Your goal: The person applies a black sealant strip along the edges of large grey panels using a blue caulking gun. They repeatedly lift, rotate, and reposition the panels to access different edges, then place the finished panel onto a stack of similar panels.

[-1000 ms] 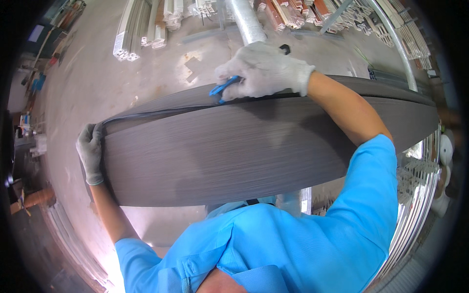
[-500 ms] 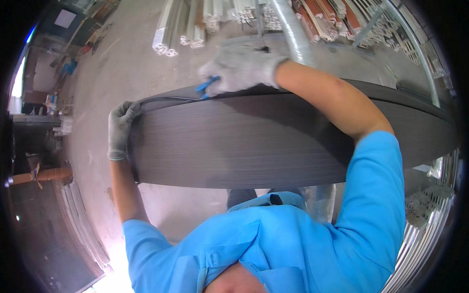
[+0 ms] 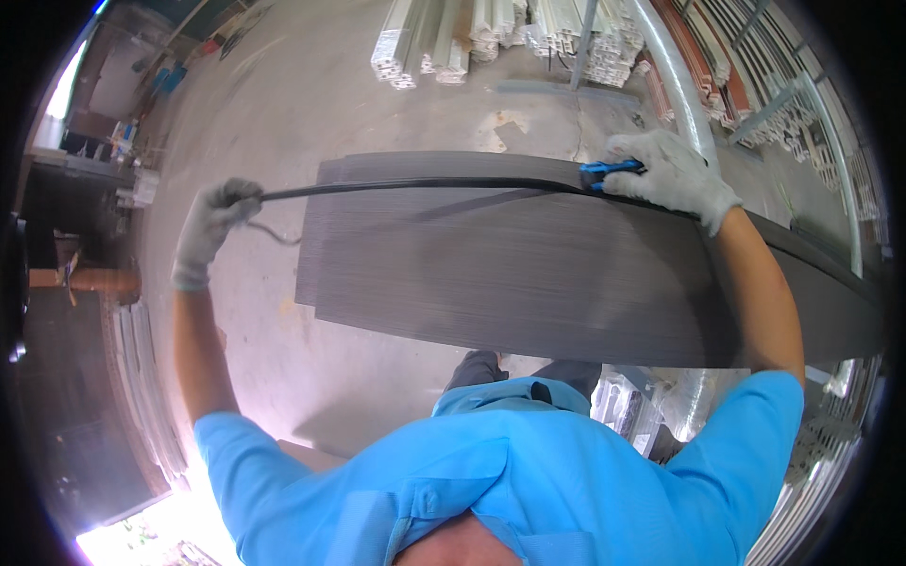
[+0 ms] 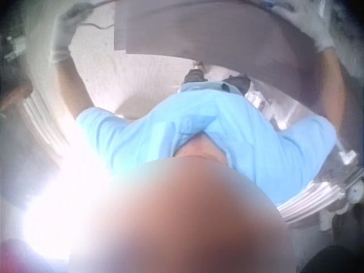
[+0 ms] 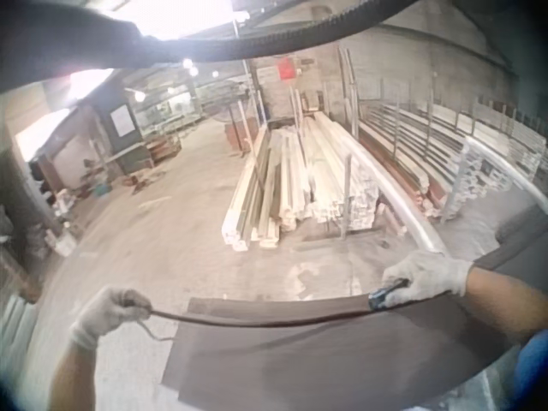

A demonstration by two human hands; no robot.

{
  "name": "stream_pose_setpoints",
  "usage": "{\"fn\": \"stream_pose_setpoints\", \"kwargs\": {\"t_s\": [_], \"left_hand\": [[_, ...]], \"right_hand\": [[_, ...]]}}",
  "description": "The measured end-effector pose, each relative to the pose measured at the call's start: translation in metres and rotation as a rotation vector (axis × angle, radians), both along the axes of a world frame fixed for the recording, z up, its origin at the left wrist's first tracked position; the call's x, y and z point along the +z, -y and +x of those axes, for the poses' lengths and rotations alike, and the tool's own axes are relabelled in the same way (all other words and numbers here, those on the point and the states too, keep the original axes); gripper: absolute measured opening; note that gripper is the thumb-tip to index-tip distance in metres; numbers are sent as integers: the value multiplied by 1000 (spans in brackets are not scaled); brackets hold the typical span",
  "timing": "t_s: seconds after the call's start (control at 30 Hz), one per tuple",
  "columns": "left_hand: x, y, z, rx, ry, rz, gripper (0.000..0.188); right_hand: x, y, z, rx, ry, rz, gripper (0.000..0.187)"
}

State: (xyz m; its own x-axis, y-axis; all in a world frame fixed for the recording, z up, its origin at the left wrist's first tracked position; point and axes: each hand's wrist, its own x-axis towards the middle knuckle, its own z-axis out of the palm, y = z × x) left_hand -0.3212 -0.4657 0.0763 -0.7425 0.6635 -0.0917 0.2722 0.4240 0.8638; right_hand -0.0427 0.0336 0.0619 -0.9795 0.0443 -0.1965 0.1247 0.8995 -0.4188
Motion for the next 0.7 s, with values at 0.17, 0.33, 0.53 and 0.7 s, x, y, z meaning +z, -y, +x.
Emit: {"fn": "stream_pose_setpoints", "kwargs": {"t_s": [0.17, 0.33, 0.53, 0.7], "left_hand": [[-49, -32, -20, 110, -37, -29, 14], [-80, -34, -12, 309, 210, 66, 12], [-116, -53, 21, 525, 349, 445, 10], [-133, -53, 21, 549, 387, 620, 10]], "right_hand": [[0, 8, 2, -98, 3, -132, 32], [-1, 4, 0, -88, 18, -171, 31], [-5, 0, -2, 54, -55, -73, 32], [-18, 2, -14, 208, -207, -16, 29]]}}
